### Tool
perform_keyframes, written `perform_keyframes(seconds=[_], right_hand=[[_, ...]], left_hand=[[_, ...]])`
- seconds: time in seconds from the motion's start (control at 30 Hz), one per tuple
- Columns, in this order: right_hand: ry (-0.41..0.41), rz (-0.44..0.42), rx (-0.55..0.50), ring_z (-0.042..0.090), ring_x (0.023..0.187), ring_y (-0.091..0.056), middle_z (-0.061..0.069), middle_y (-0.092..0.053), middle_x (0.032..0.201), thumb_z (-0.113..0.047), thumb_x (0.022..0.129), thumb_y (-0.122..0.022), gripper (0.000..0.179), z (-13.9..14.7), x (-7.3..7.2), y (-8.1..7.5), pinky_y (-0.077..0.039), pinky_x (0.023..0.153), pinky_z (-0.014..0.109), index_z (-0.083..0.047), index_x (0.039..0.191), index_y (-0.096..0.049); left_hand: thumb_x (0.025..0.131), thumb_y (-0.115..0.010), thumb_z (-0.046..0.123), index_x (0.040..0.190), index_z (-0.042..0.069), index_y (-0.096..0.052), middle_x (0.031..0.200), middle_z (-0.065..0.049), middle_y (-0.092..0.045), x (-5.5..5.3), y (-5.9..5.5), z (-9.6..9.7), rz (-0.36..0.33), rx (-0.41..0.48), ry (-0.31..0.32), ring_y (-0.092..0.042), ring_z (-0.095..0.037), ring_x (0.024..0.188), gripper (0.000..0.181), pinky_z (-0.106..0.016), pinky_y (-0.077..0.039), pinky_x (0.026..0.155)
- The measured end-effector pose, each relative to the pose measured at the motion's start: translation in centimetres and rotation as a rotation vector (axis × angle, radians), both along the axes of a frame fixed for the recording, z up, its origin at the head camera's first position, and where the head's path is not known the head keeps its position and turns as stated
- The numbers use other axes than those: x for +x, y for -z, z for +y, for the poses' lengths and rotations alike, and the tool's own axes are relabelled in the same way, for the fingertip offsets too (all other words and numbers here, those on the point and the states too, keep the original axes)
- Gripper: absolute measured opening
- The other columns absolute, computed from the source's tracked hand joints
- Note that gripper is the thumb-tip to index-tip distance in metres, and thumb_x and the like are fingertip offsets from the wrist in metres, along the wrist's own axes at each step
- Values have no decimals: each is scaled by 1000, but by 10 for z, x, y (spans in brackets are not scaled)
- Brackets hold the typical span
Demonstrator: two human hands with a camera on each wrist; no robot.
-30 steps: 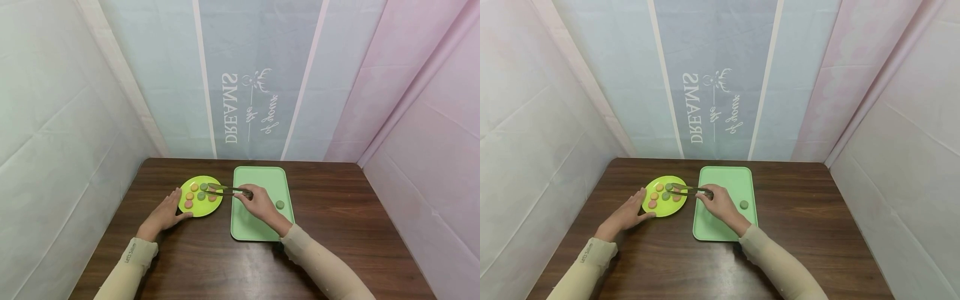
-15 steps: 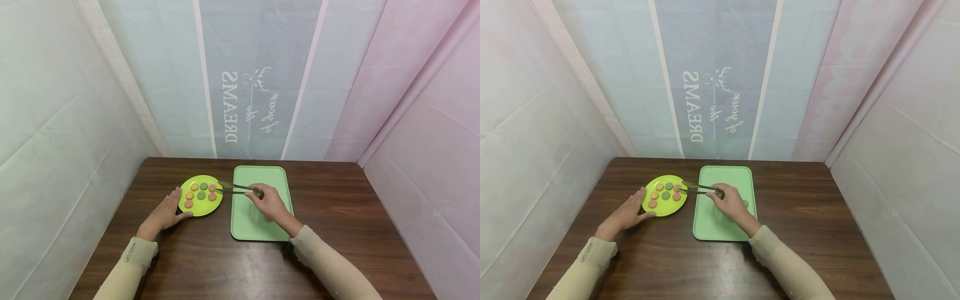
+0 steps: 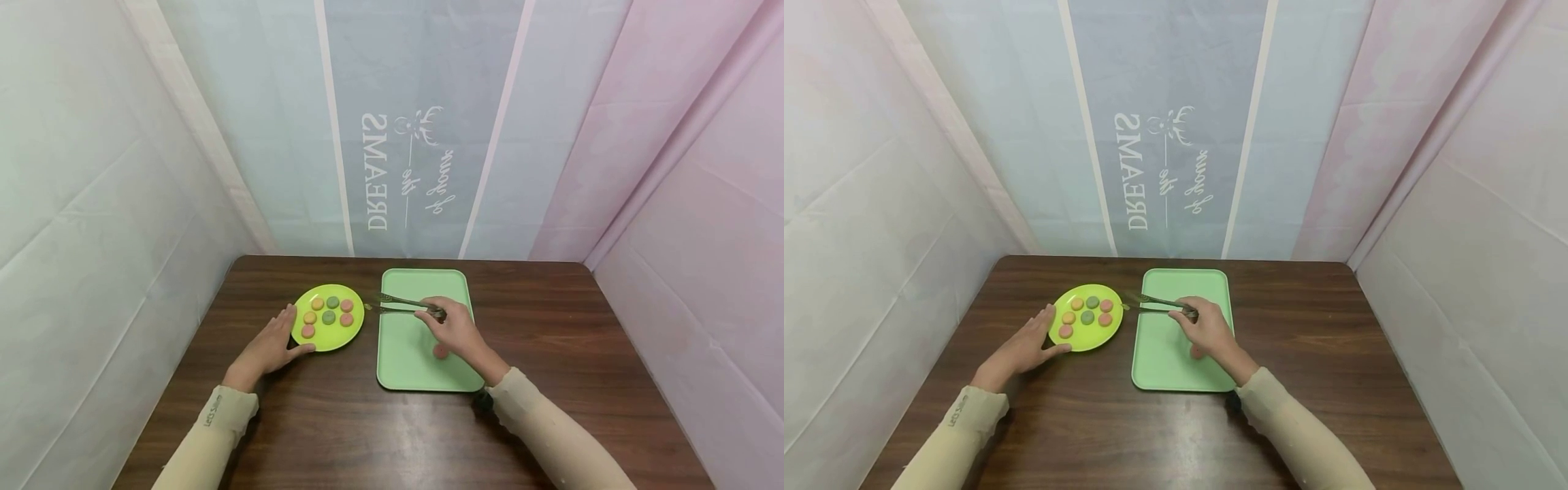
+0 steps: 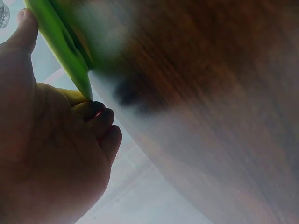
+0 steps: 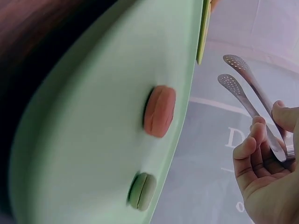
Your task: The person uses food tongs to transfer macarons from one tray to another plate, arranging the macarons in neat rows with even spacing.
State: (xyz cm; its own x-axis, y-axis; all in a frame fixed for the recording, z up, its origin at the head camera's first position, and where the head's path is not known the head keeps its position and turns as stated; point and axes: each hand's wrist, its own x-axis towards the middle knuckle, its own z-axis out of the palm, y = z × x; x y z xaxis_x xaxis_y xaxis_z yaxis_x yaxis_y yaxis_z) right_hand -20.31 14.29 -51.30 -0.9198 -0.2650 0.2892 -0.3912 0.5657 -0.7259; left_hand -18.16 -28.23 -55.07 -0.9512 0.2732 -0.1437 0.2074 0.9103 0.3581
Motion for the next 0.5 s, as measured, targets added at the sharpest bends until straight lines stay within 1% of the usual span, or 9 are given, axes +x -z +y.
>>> perform_keyframes(seconds=[0.2,0.43,0.5], right_hand=[[8,-10,7,9,75,-63,-3,-72,95,-32,101,-80,33,10,1,-1,-57,68,33,-11,127,-78],[8,17,36,11,68,-57,-7,-69,88,-33,101,-79,32,22,1,-2,-51,63,32,-13,126,-78],[8,13,40,11,68,-57,-8,-69,89,-32,102,-78,31,26,1,-2,-51,63,31,-13,127,-78]], left_hand=[[101,-64,67,168,-10,-11,175,-32,-11,-1,-1,0,-11,-3,-1,-16,-46,163,115,-60,-17,134],[101,-64,68,168,-11,-11,175,-32,-11,-1,-5,0,-23,-7,-2,-16,-47,162,116,-60,-17,134],[101,-64,67,168,-11,-11,175,-32,-11,-1,-6,1,-27,-3,-3,-16,-47,162,116,-60,-17,134]])
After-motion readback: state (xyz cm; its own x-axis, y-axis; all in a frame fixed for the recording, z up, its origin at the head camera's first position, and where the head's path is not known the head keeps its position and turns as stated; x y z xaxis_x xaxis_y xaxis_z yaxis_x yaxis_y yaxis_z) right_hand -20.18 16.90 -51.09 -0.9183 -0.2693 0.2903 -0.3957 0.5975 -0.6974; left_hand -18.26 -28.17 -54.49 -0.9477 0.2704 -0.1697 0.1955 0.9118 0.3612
